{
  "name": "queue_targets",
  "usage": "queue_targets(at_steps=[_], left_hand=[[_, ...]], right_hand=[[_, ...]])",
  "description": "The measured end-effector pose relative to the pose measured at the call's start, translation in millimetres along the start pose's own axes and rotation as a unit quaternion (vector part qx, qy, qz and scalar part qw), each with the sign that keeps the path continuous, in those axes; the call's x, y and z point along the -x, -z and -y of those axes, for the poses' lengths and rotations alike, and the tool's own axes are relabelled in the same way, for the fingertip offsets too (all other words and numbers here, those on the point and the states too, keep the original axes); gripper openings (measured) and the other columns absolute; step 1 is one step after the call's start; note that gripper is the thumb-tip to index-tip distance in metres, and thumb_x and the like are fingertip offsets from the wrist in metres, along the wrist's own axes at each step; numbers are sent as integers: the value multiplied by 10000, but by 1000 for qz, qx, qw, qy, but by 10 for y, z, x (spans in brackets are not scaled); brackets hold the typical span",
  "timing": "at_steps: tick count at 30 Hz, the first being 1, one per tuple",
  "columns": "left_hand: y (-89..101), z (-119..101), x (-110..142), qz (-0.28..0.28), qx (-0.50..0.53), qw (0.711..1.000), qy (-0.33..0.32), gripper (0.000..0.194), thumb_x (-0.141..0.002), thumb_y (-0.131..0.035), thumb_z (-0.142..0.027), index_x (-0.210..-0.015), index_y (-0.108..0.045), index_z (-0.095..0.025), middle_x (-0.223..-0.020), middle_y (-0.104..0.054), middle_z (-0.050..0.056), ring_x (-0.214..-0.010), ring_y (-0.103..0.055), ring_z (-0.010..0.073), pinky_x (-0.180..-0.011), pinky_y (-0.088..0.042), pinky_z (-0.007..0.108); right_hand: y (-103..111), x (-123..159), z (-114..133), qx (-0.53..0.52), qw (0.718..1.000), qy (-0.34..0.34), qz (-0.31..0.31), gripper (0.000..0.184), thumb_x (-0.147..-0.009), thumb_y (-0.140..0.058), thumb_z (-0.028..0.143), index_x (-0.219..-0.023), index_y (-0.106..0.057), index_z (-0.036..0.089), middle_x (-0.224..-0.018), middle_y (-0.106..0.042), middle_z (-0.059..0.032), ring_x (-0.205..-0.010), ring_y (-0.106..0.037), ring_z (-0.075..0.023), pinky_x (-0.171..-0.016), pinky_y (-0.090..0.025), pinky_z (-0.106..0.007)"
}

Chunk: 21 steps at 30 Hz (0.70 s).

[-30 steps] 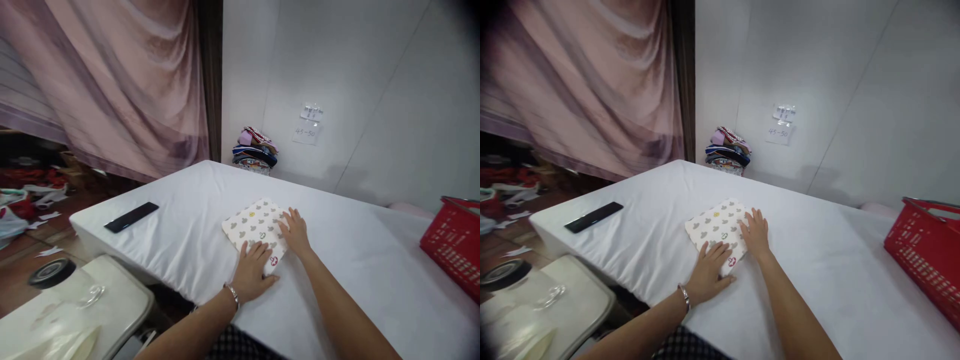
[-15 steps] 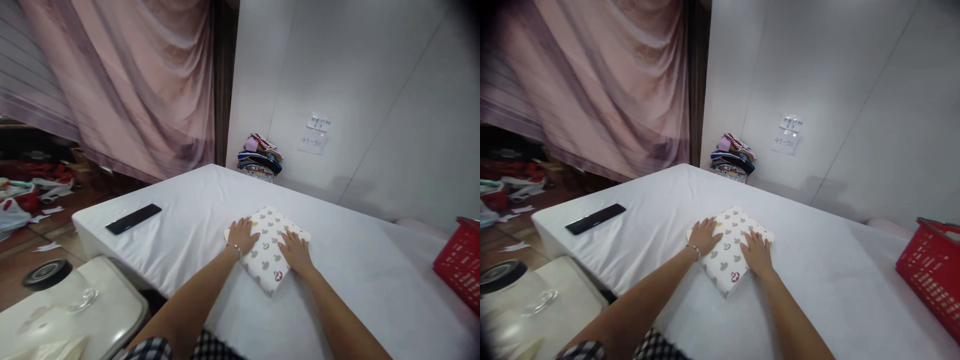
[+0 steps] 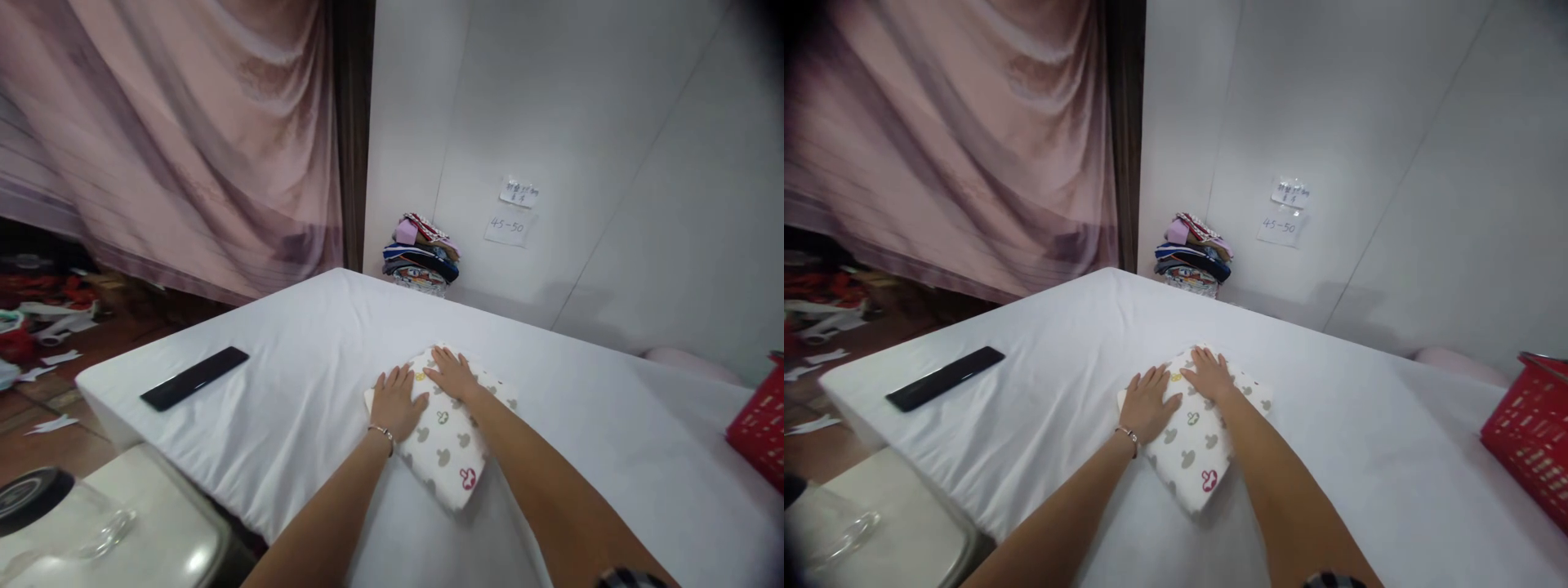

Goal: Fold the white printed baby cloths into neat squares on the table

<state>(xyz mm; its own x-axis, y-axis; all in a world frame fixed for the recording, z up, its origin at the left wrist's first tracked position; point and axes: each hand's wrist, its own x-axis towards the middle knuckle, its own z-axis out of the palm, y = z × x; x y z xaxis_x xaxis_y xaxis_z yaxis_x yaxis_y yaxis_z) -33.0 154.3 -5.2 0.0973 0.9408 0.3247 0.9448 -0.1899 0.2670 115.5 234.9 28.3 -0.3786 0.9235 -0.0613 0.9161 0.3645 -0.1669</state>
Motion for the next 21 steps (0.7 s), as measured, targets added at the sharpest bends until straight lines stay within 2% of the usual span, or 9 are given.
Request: queue_targets(at_steps=[5, 10, 14, 18, 21], left_hand=[[0, -10, -5, -2, 2, 1000, -1, 551, -846, -318, -499, -1294, -417, -194, -1411, -340, 40, -1292, -273, 245, -1071, -161, 459], [17, -17, -6, -2, 7, 1000, -2, 549, -845, -326, -495, -1293, -419, -193, -1411, -339, 42, -1289, -276, 250, -1066, -170, 463], [27, -19, -5, 8, 21, 1000, 2, 551, -845, -324, -493, -1293, -416, -185, -1412, -336, 49, -1293, -267, 249, -1071, -153, 464], [30, -22, -5, 11, 39, 999, 1, 549, -840, -333, -495, -1294, -406, -195, -1411, -337, 56, -1297, -255, 263, -1075, -133, 466], [34, -24, -5, 13, 49, 999, 2, 548, -841, -327, -492, -1298, -398, -199, -1412, -334, 55, -1299, -246, 269, -1074, -128, 471]], right_hand=[[-119, -67, -142, 9, 1000, 3, 5, 705, -844, -159, 601, -1419, -134, 193, -1489, -71, 4, -1358, -8, -183, -1074, -11, -412], [-85, -57, -120, -4, 1000, -6, 15, 691, -847, -195, 588, -1416, -154, 197, -1489, -81, -2, -1358, -25, -192, -1074, -10, -403], [-88, 52, -98, -29, 999, -29, 25, 628, -855, -264, 526, -1394, -233, 205, -1480, -145, -23, -1353, -76, -192, -1068, -54, -414], [-92, 221, -146, -20, 1000, -18, 5, 571, -867, -263, 493, -1373, -282, 228, -1474, -176, -24, -1349, -102, -193, -1065, -61, -430], [-41, 288, -305, 2, 998, -64, -29, 571, -860, -279, 507, -1353, -324, 221, -1459, -227, -48, -1341, -139, -232, -1056, -84, -463]])
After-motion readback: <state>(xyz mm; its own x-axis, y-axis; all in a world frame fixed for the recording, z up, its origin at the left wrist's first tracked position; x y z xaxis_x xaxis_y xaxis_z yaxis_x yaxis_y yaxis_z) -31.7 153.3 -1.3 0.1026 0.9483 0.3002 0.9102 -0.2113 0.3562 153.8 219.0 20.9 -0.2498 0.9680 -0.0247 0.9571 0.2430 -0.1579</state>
